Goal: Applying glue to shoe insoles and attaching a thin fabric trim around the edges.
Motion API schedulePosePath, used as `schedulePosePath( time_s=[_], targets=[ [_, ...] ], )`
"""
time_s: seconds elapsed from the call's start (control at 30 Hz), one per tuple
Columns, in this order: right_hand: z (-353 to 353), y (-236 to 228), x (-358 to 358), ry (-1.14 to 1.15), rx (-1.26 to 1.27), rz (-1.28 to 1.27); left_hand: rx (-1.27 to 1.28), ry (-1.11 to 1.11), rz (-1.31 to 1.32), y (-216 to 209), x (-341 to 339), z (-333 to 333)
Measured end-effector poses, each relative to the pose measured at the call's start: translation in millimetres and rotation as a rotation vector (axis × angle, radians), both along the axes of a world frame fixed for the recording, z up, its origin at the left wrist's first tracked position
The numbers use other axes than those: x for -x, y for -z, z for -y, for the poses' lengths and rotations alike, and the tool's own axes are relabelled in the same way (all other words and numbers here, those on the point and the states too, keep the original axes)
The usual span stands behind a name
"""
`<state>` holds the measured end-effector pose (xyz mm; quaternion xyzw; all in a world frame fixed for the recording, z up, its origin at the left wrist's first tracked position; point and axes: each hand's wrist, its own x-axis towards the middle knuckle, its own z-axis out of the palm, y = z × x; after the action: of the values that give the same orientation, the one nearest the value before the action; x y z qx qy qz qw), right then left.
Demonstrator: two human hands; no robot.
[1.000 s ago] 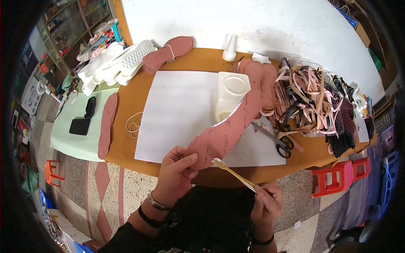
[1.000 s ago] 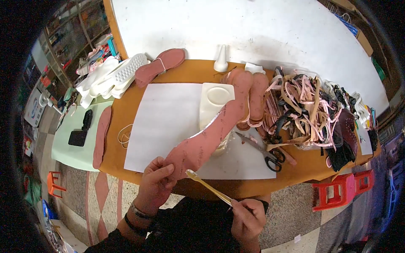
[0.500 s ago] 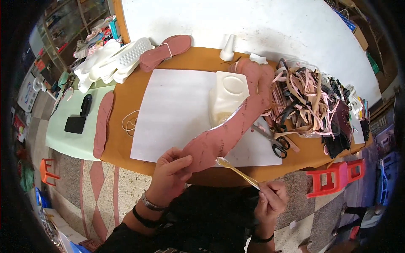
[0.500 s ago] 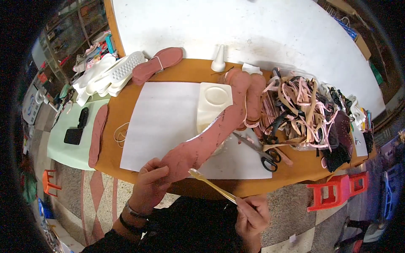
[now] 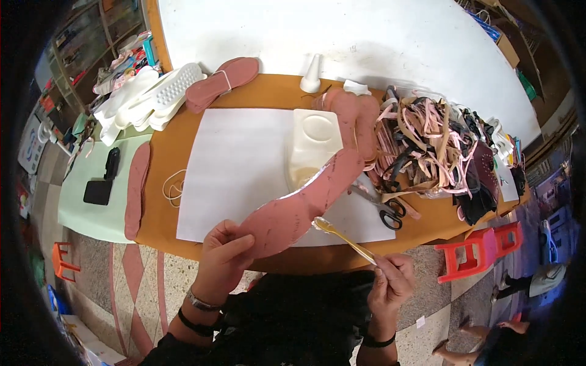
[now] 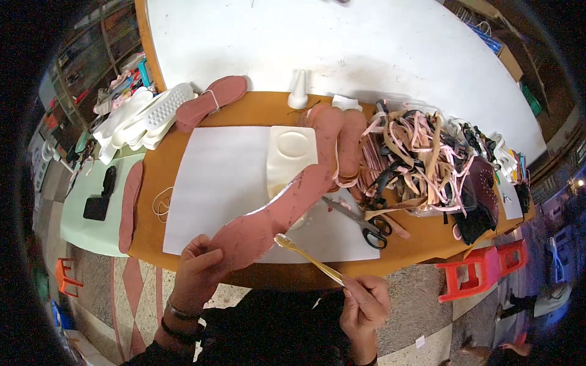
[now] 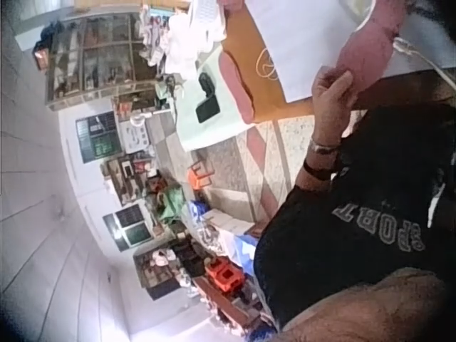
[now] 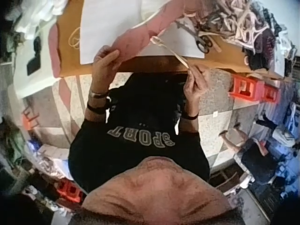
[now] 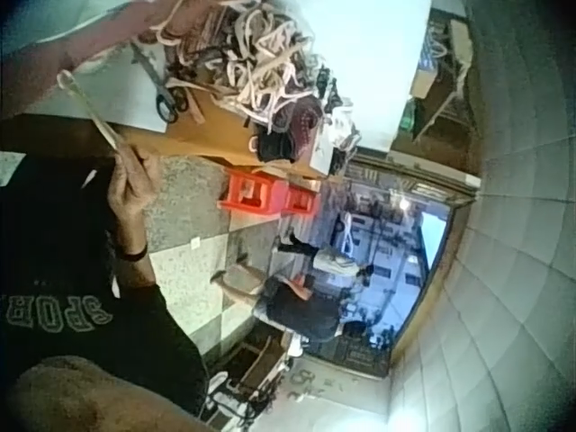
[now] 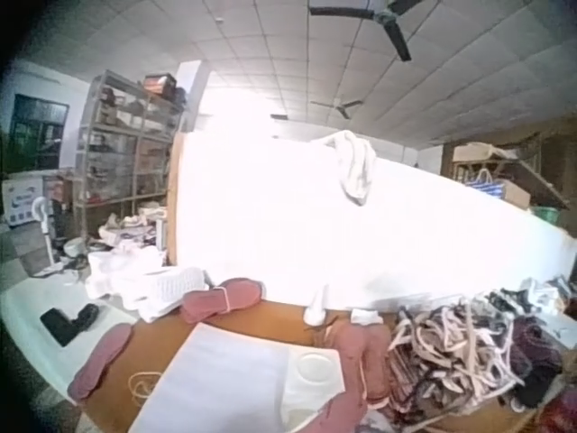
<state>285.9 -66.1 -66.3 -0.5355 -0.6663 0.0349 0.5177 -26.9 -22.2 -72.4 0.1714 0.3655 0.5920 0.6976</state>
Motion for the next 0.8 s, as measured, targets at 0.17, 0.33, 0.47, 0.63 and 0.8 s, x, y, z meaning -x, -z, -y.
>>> schedulePosePath(
  time_s=[0.17,0.33,0.47,0.63,0.8],
  targets=[
    [-3.5,-1.6,-3.6,0.065,-0.021,-0.044,-0.05,0.025,-0.012,-0.9,3.2,1.1],
    [-2.0,-3.7,-10.3,0.111,-0.046,-0.074,-0.019,0.034,-0.015,1.4,5.5,3.1],
    [-5.9,-0.9,-12.9,0.117,-0.025,-0.08,-0.05,0.047,0.029,0.3,4.5,4.6],
    [-15.0,-7.3,-19.2,0.269,-0.125,-0.145,-0.039,0.042,-0.056,0.3,4.1,7.6],
    [-5.3,-17.9,-13.2,0.148,-0.068,-0.014,-0.118,0.022,-0.254,5.9,0.3,8.7]
  ],
)
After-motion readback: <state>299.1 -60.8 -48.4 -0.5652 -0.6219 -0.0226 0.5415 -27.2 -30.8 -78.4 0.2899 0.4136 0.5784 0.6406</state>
